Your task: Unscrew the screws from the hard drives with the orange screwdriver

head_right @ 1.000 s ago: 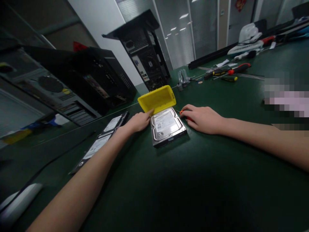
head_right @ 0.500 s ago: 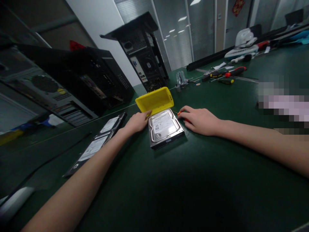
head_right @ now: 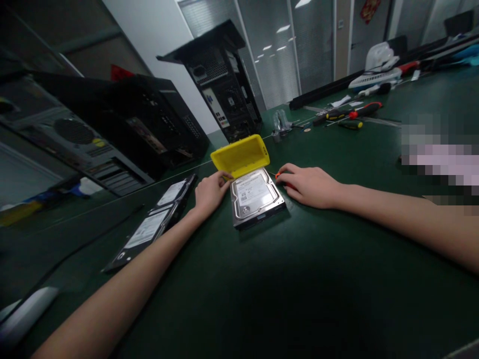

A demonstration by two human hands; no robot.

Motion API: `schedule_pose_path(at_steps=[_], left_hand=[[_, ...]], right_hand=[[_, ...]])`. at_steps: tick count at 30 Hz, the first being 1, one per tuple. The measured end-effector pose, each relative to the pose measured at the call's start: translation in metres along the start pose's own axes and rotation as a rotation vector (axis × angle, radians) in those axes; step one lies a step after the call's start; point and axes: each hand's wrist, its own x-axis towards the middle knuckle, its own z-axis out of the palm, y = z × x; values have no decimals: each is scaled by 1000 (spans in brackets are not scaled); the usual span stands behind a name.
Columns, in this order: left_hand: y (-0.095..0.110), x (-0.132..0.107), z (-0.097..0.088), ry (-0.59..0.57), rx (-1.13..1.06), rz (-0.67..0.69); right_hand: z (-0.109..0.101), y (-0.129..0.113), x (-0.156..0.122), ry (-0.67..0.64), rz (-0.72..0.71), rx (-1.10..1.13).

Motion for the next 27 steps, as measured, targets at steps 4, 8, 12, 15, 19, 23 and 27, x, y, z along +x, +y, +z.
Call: schedule_pose_path(at_steps=[4, 8, 12, 15, 19, 23, 27], left_hand=[[-1, 2, 1, -1, -13, -13], [2, 0, 0, -11, -11, -9], [5, -2, -1, -11, -9, 4], [7, -3, 0, -27, -4, -20], [6, -3, 1, -32, -11, -24], [5, -2, 4, -14, -18, -11], [6, -1, 6, -5, -17, -11]], right_hand=[[0, 0, 0, 7, 0, 27], [-1, 3, 0, 73, -4, 164], [-3, 15, 1, 299, 162, 395], [-1, 25, 3, 425, 341, 584], [1, 32, 5, 563, 454, 909], [2, 39, 6, 697, 596, 1197], [-2, 47, 12, 710, 701, 1318]])
